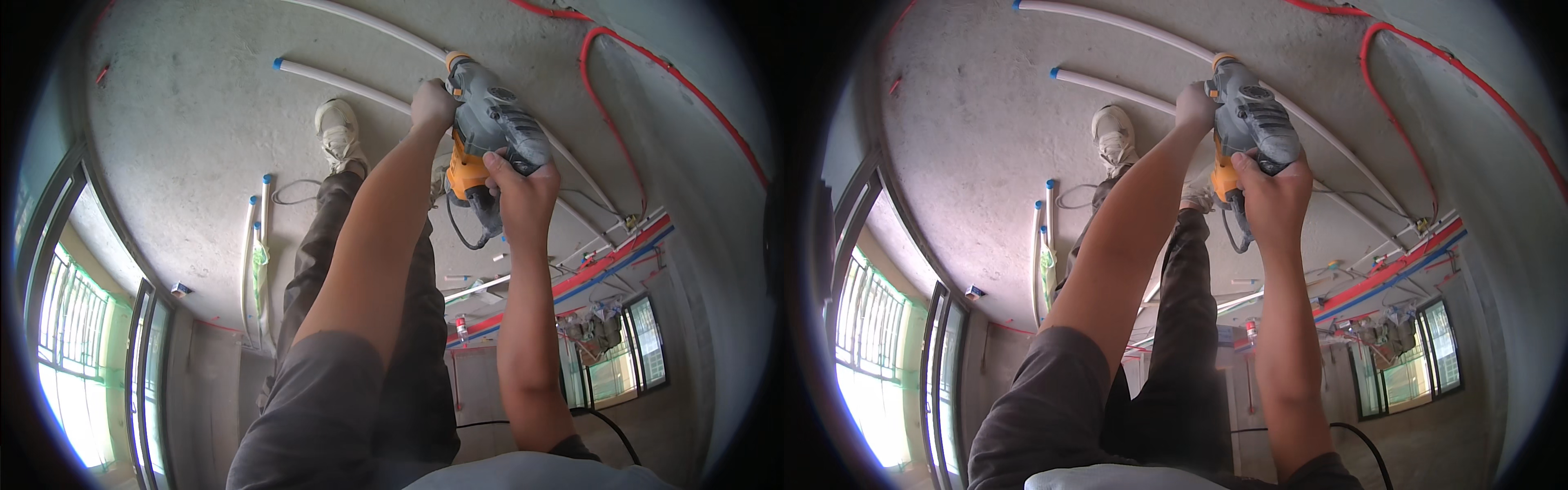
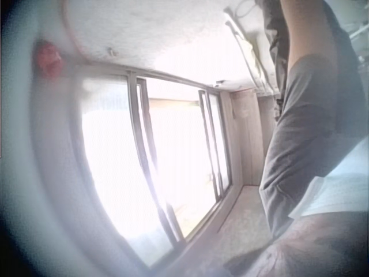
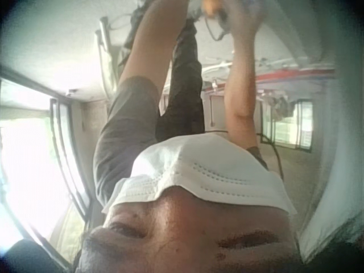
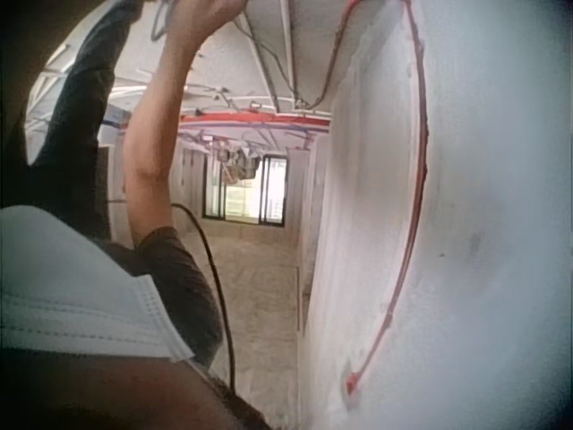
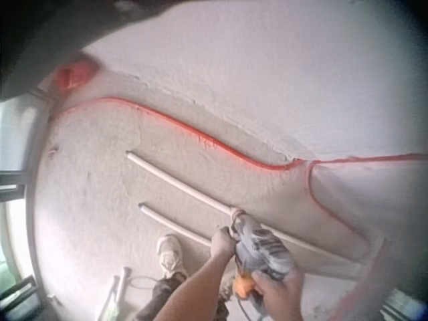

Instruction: The person secures white PVC pipes to a concrete wall using a hammer and plastic anchors. They then use a rotary hammer drill to create holes and continue fastening additional pipes along the wall.

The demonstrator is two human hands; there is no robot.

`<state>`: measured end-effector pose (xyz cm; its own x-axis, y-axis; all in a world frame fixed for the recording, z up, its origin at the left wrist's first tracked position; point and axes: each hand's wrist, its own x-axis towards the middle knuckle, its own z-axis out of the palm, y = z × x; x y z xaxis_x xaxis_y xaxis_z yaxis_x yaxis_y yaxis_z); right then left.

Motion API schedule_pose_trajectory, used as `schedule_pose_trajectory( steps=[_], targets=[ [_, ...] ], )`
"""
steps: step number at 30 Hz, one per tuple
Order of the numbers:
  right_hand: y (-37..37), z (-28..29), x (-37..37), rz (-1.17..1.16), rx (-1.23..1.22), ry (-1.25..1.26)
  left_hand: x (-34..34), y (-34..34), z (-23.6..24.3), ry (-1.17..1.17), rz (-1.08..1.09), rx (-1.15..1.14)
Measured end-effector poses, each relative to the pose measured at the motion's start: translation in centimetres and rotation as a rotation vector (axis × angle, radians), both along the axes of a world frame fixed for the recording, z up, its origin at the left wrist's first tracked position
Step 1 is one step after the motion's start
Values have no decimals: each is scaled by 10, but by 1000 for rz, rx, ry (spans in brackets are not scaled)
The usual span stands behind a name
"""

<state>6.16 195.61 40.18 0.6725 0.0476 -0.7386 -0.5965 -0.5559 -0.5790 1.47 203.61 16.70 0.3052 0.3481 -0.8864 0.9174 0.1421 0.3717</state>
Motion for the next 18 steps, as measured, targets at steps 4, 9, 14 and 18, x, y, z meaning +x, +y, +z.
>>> schedule_pose_trajectory(
  steps=[4, 9, 14, 18],
  targets=[
    [2, -5, -4, 97, 5, -84, -7, -7, -14, -3, -6, 58],
    [-2, -11, 0, 171, -78, -58, -11, -10, -10, -57, 61, 95],
    [11, -4, 15, 168, -81, -62, -7, -13, -25, -31, 139, 85],
    [14, -6, 23, 250, -107, -72, -4, -12, -28, -55, 200, 17]
  ],
)
